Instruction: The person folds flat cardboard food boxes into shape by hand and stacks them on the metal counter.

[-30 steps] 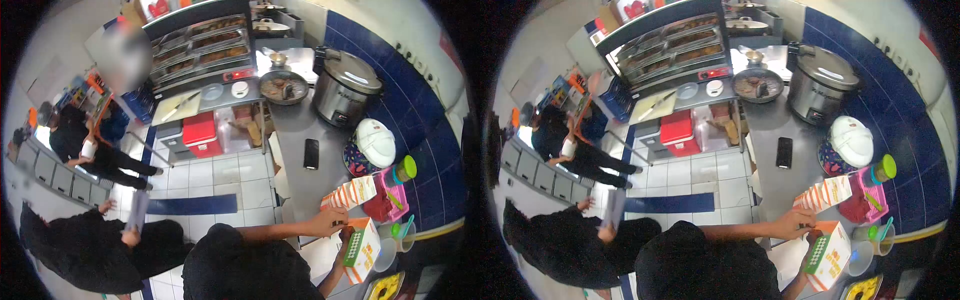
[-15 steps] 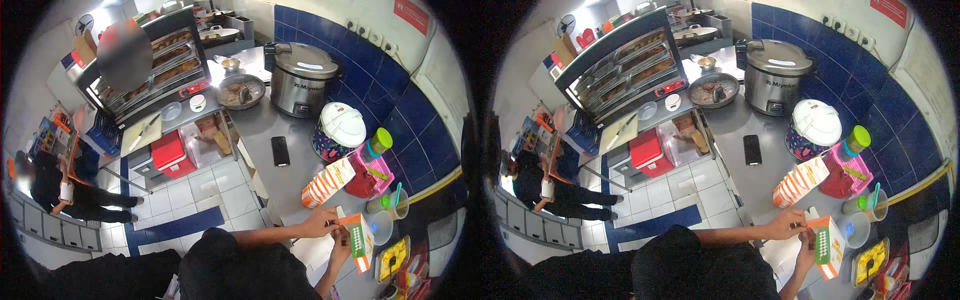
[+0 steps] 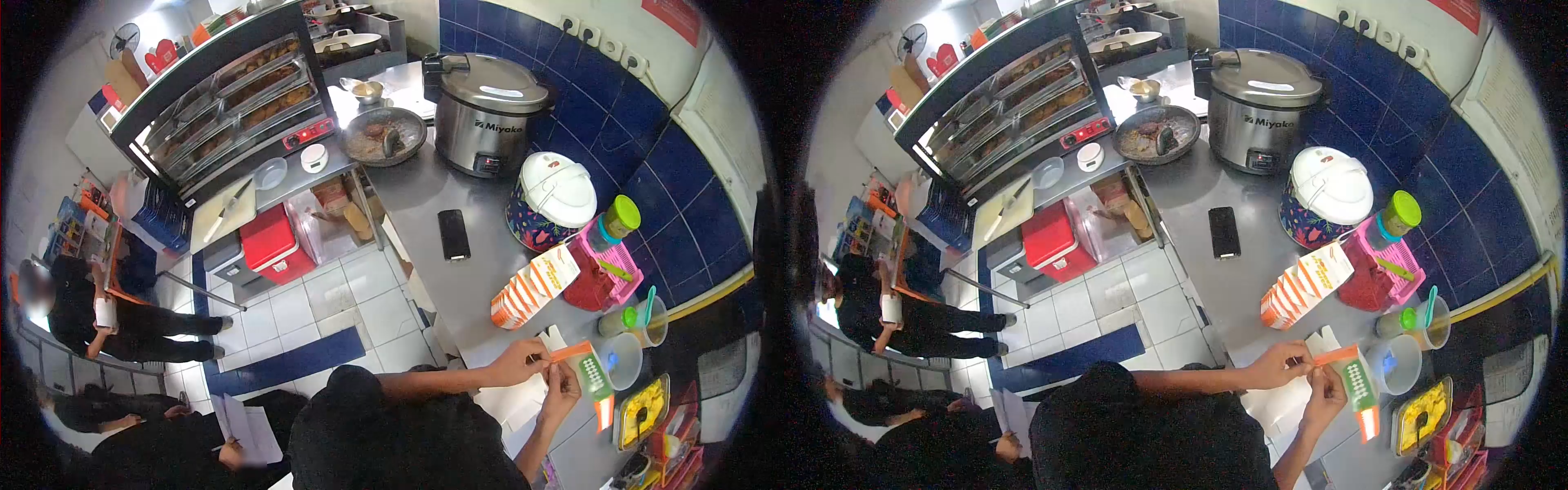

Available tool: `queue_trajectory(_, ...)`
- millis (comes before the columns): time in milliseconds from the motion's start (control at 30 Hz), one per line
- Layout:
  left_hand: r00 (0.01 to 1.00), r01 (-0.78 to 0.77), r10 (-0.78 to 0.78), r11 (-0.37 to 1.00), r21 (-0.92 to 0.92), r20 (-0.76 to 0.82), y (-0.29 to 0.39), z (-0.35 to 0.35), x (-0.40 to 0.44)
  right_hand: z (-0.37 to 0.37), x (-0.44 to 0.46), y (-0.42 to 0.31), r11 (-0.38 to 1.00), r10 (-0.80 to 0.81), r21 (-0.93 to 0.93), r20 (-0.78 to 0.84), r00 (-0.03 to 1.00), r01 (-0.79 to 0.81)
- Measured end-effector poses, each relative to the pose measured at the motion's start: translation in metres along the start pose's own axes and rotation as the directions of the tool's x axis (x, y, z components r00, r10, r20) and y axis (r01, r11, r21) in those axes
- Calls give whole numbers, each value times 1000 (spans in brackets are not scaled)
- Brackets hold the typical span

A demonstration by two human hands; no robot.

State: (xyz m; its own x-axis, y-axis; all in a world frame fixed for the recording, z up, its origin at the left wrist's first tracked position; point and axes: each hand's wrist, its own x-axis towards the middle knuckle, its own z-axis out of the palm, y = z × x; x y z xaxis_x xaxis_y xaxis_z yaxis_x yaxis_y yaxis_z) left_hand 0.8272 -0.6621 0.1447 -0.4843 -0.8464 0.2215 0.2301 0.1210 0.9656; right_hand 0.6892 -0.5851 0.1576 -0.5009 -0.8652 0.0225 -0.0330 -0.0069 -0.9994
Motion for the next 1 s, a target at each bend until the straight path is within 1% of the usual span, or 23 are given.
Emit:
queue_trajectory(100,999,50,-48,997,-59,21,-6,2,-1,5,4,1,1000,-27,5,-8,1000,27)
queue_trajectory(167,992,-123,123,987,103,4,-4,1,1,8,5,3,998,-69,-15,-9,998,69)
queue_trajectory(200,978,-204,207,962,183,5,-2,0,3,9,4,6,997,-64,-42,0,998,64)
queue_trajectory(267,989,-144,147,956,256,6,1,-4,8,11,-1,11,994,-54,-96,16,998,56)
queue_trajectory(300,993,-113,117,950,290,5,2,-4,9,19,-7,-3,981,110,-157,-35,993,-114)
queue_trajectory(333,977,-144,179,951,272,-111,-7,0,14,10,-14,20,951,80,303,-77,994,-53)
queue_trajectory(400,959,-175,235,931,320,-157,-12,-5,24,-10,-10,50,966,35,251,-342,939,55)
queue_trajectory(433,948,-189,263,919,345,-181,-9,-10,31,-16,-9,59,974,12,207,-465,885,96)
queue_trajectory(467,972,-122,176,946,300,-159,-9,-16,33,-35,-4,61,907,-321,-385,-373,871,169)
queue_trajectory(533,966,-130,201,921,368,-161,-22,-17,34,-10,-13,4,842,-240,-538,-424,873,-30)
queue_trajectory(567,964,-139,217,905,402,-156,-33,-18,36,-21,-13,10,909,-54,-406,-346,937,-97)
queue_trajectory(600,994,-37,67,952,305,-90,-51,-15,33,-40,-13,21,944,121,-274,-233,965,-184)
queue_trajectory(633,994,-36,71,931,364,-83,-67,-8,28,-49,-12,29,947,275,-148,-86,958,-285)
queue_trajectory(667,994,-36,77,906,423,-80,-80,-2,23,-38,-13,30,933,344,-67,-122,931,-354)
queue_trajectory(700,993,-36,83,878,478,-78,-86,2,22,-39,-14,40,934,345,-47,-141,928,-354)
queue_trajectory(733,999,-43,50,834,550,2,-70,4,19,-40,-17,52,935,344,-28,-162,925,-353)
queue_trajectory(767,997,-56,8,786,616,80,-37,8,10,-42,-19,60,936,345,-9,-182,921,-353)
queue_trajectory(800,987,-72,-44,731,678,153,-17,9,3,-38,-22,58,920,391,106,-235,890,-376)
queue_trajectory(833,965,-163,-15,747,645,261,-15,9,-2,-37,-22,60,917,395,167,-240,887,-363)
queue_trajectory(900,886,-326,47,771,548,461,-15,13,-16,-35,-22,70,898,407,283,-247,879,-337)
queue_trajectory(933,853,-359,13,740,569,522,-6,13,-14,-42,-23,82,885,431,282,-194,881,-370)
queue_trajectory(1000,862,-387,56,714,583,504,-43,26,-19,-63,-24,102,860,467,274,-87,880,-430)
